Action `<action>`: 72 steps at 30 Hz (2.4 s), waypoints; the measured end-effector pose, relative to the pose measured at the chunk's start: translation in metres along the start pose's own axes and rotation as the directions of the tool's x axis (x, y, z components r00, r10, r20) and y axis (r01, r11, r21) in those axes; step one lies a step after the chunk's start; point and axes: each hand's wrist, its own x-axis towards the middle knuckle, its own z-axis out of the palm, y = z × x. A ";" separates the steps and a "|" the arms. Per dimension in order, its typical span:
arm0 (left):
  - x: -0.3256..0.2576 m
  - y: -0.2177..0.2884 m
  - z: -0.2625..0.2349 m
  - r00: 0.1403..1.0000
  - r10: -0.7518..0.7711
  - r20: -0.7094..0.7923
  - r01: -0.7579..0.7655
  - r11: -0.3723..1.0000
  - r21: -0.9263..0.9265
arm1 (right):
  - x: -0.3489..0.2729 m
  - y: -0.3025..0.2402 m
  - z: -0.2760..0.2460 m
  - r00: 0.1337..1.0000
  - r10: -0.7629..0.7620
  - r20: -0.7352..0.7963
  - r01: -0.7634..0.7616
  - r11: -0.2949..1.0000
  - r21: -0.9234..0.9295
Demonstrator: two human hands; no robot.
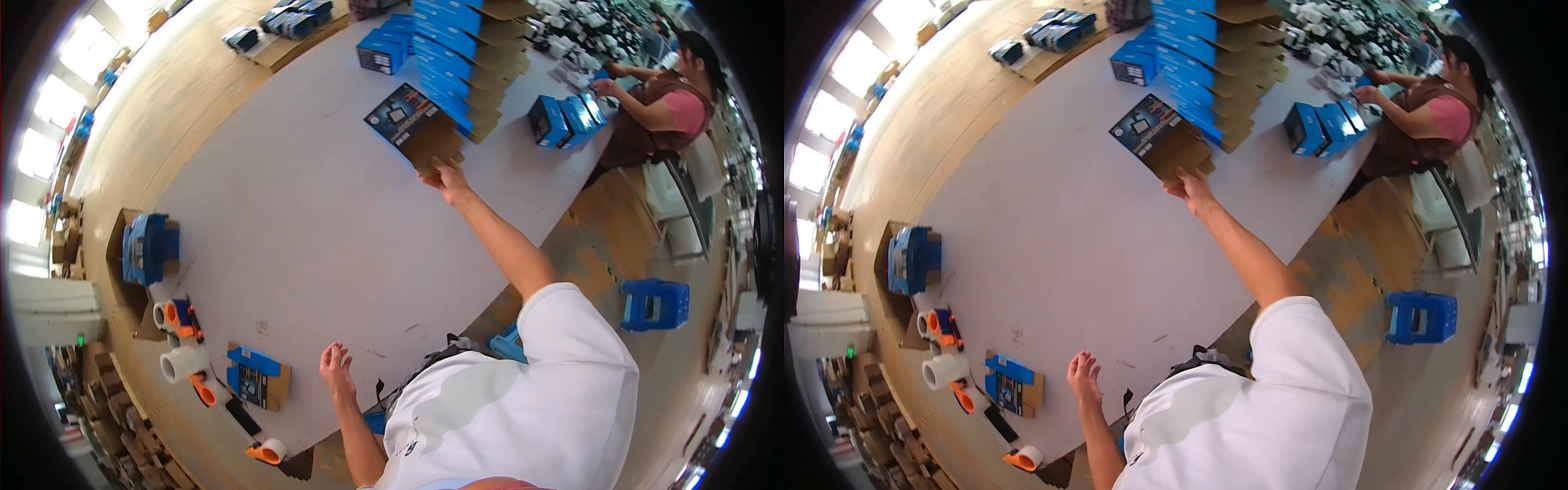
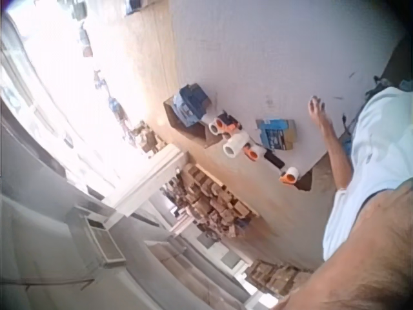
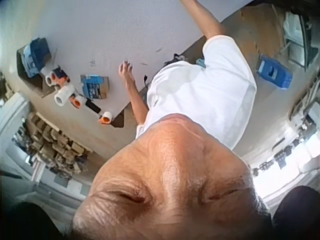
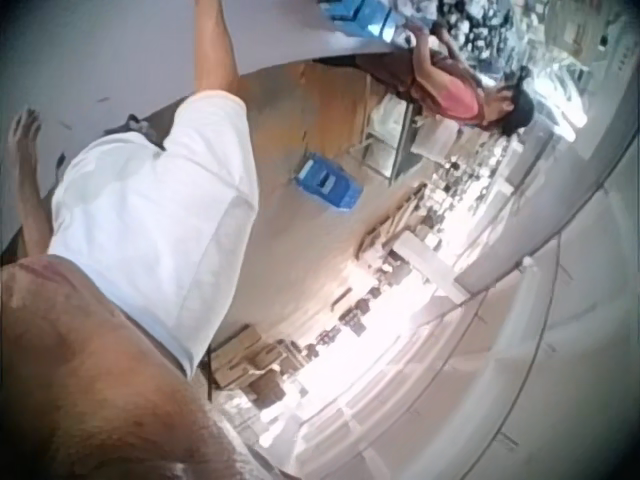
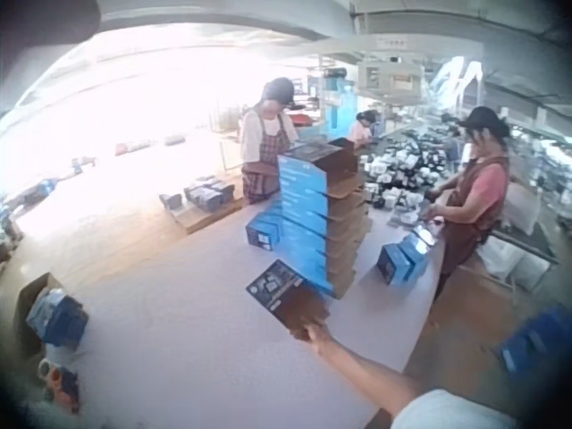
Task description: The person folds blue product boxes, loads them into a cardboard shipping carton, then seals the carton shut with packing tape using a tape dispenser.
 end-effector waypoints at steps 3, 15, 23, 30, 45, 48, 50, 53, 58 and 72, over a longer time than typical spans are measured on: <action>-0.006 -0.005 -0.016 0.998 -0.036 -0.054 0.036 0.999 -0.012 | 0.042 0.013 -0.021 0.990 0.116 -0.083 -0.112 0.992 0.048; -0.007 -0.038 -0.064 0.983 0.045 -0.176 -0.011 0.982 0.190 | -0.138 0.124 -0.073 0.942 0.334 0.012 -0.286 0.823 -0.491; -0.007 -0.080 -0.081 0.987 0.100 -0.125 -0.040 0.911 0.410 | -0.209 0.152 -0.054 0.824 0.529 0.203 -0.276 0.687 -0.672; 0.012 -0.046 -0.115 0.815 0.477 -0.328 -0.201 0.764 0.613 | -0.220 0.128 -0.054 0.838 0.529 0.132 -0.263 0.605 -0.751; 0.061 0.045 -0.267 0.565 0.144 -0.812 0.456 0.766 0.453 | -0.291 0.157 -0.032 0.724 0.666 0.179 -0.137 0.394 -0.909; 0.072 0.046 -0.263 0.581 0.200 -0.789 0.482 0.696 0.532 | -0.303 0.153 -0.026 0.729 0.674 0.117 -0.185 0.359 -0.915; 0.079 0.045 -0.264 0.513 0.164 -0.843 0.493 0.747 0.445 | -0.305 0.155 -0.025 0.732 0.673 0.105 -0.190 0.350 -0.917; 0.087 0.045 -0.267 0.496 0.159 -0.853 0.505 0.747 0.433 | -0.306 0.157 -0.019 0.730 0.678 0.084 -0.184 0.314 -0.931; 0.091 0.042 -0.283 0.548 0.214 -0.809 0.432 0.756 0.492 | -0.299 0.163 -0.010 0.704 0.701 0.114 -0.166 0.319 -0.933; 0.086 0.065 -0.280 0.567 0.051 -0.822 0.563 0.704 0.433 | -0.290 0.163 -0.019 0.736 0.665 0.128 -0.147 0.342 -0.928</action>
